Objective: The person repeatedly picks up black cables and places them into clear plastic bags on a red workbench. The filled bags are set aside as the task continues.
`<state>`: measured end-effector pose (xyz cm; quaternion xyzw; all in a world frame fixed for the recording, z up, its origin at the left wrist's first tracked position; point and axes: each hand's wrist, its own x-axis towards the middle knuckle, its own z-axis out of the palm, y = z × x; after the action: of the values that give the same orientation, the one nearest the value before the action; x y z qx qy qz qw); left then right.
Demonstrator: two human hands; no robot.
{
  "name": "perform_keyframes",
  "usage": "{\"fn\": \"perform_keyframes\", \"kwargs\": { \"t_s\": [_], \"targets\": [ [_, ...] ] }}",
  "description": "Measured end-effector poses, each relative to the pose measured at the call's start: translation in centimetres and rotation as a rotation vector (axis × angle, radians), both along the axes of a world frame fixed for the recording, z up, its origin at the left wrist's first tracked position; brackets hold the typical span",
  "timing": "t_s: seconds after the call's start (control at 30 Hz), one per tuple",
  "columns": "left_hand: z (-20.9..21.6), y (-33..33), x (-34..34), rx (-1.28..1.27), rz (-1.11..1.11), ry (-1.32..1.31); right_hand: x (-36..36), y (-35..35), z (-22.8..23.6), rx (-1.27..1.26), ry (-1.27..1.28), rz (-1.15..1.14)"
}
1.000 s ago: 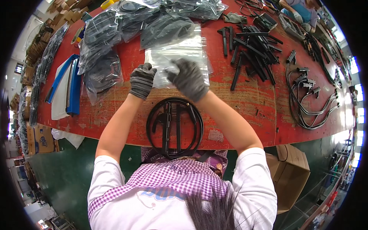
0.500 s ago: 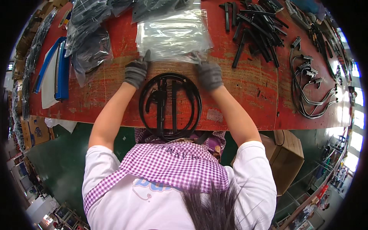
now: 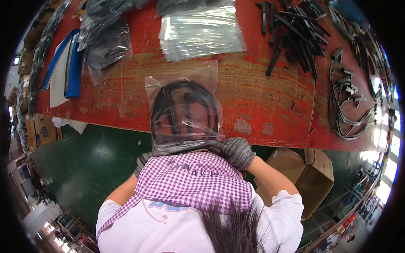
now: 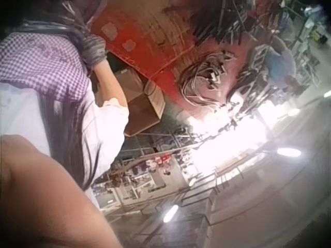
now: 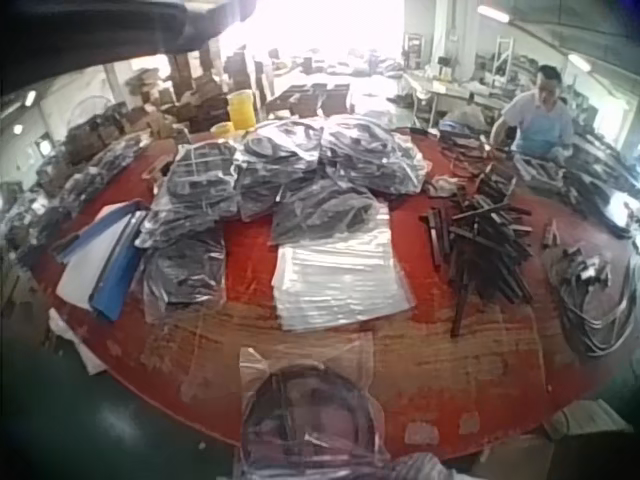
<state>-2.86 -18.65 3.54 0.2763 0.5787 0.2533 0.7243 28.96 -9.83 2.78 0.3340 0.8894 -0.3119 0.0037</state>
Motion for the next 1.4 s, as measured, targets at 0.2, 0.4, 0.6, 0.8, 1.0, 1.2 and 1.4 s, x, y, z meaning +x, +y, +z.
{"fn": "perform_keyframes", "kwargs": {
  "t_s": [0.2,0.4,0.6,0.8,1.0,1.2,1.4],
  "targets": [
    [13.8,6.6,-5.3,1.233,-0.102,0.127,-0.7,7.0,16.3,0.069,0.714,-0.154],
    [22.2,14.8,-5.6,0.687,-0.126,0.71,-4.2,15.3,21.7,-0.006,0.506,-0.307],
    [21.6,27.8,-12.8,1.136,0.219,0.924,-10.7,30.3,21.3,0.469,0.599,-0.21],
    [20.4,31.8,-17.3,1.135,0.407,1.575,-18.5,32.9,20.2,0.223,1.197,-0.325],
    [3.8,25.8,-9.6,1.465,-0.391,1.572,-11.2,27.1,3.7,0.71,0.67,-0.114],
    [-3.2,18.6,4.2,1.167,-0.959,1.045,5.7,19.5,-0.8,0.302,-0.225,-0.345],
    [-3.5,17.8,7.4,1.298,-0.897,0.795,28.9,22.5,-1.9,0.723,-0.513,-1.184]
  ]
}}
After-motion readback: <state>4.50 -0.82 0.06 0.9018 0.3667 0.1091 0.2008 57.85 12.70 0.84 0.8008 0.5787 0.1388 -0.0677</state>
